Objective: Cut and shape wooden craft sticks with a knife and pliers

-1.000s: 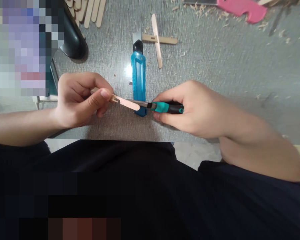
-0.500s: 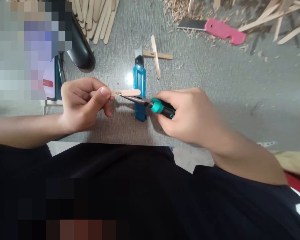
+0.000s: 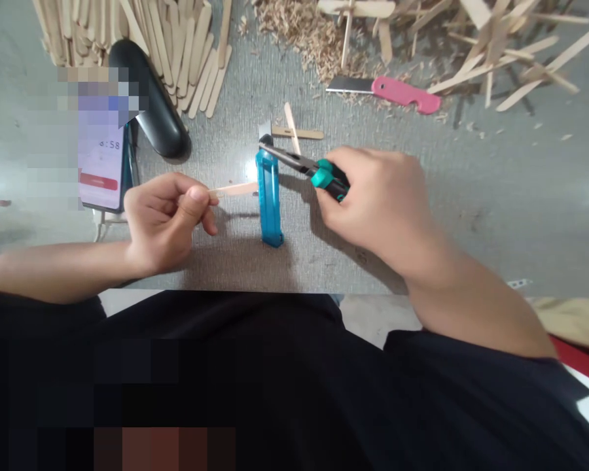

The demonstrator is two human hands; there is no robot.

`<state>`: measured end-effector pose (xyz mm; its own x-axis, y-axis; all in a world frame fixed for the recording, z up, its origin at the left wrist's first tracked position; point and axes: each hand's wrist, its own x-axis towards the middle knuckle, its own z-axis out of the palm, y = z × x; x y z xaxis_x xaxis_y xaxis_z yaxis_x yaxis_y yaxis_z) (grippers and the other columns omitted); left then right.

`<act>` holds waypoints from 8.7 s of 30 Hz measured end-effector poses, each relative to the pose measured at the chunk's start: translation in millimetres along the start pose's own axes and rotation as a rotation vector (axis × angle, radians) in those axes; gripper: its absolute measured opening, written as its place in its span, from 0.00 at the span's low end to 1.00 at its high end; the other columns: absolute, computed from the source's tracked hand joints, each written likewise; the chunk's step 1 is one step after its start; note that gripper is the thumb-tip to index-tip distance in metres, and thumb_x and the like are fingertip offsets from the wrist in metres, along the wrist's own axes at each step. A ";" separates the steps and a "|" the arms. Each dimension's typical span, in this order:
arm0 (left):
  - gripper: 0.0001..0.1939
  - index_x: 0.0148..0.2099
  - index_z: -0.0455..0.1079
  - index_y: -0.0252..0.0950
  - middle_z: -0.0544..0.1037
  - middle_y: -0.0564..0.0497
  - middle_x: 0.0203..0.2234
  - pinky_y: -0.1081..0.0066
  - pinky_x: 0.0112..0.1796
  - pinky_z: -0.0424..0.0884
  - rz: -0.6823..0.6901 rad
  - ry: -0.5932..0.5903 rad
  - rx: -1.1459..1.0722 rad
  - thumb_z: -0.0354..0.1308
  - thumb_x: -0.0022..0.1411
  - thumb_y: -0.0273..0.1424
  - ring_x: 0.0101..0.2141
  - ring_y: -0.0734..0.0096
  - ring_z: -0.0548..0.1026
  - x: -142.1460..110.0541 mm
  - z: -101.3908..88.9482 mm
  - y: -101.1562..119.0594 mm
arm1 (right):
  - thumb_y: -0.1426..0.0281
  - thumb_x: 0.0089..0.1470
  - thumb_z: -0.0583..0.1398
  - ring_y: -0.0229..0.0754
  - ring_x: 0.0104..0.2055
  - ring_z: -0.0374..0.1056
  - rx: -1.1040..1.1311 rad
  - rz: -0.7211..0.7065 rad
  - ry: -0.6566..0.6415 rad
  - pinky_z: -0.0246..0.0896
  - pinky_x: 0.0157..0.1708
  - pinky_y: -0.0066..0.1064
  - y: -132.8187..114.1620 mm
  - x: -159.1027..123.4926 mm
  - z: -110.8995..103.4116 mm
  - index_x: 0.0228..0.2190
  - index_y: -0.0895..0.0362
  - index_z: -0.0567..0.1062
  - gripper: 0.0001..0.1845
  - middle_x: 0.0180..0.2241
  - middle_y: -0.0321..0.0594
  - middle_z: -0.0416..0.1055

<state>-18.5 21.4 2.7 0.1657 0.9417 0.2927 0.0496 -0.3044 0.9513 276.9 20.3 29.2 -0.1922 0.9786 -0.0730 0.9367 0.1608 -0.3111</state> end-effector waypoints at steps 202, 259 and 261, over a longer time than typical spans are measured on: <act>0.06 0.46 0.85 0.40 0.87 0.53 0.31 0.70 0.30 0.79 -0.213 -0.103 0.090 0.75 0.70 0.26 0.30 0.72 0.83 -0.6 -5.8 -21.0 | 0.63 0.65 0.55 0.49 0.29 0.63 -0.304 -0.350 0.381 0.48 0.33 0.42 10.4 -17.8 33.5 0.35 0.50 0.79 0.13 0.27 0.43 0.62; 0.08 0.35 0.82 0.39 0.86 0.50 0.31 0.71 0.31 0.76 -0.254 0.013 -0.100 0.78 0.55 0.28 0.31 0.72 0.81 4.1 -1.9 -16.6 | 0.58 0.73 0.64 0.67 0.66 0.70 -0.088 -0.007 0.322 0.62 0.65 0.62 42.5 36.7 29.1 0.55 0.51 0.82 0.16 0.61 0.59 0.77; 0.09 0.35 0.82 0.39 0.86 0.50 0.31 0.71 0.33 0.78 -0.276 0.014 -0.119 0.78 0.54 0.28 0.31 0.71 0.82 4.2 -1.9 -16.7 | 0.58 0.77 0.59 0.65 0.65 0.71 -0.062 -0.057 0.238 0.63 0.65 0.60 27.8 42.1 25.6 0.55 0.50 0.84 0.17 0.59 0.56 0.79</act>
<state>-20.4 30.7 -11.8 0.1481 0.9887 0.0224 -0.0256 -0.0188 0.9995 287.4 62.7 -6.8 -0.1778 0.9692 0.1706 0.9439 0.2170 -0.2489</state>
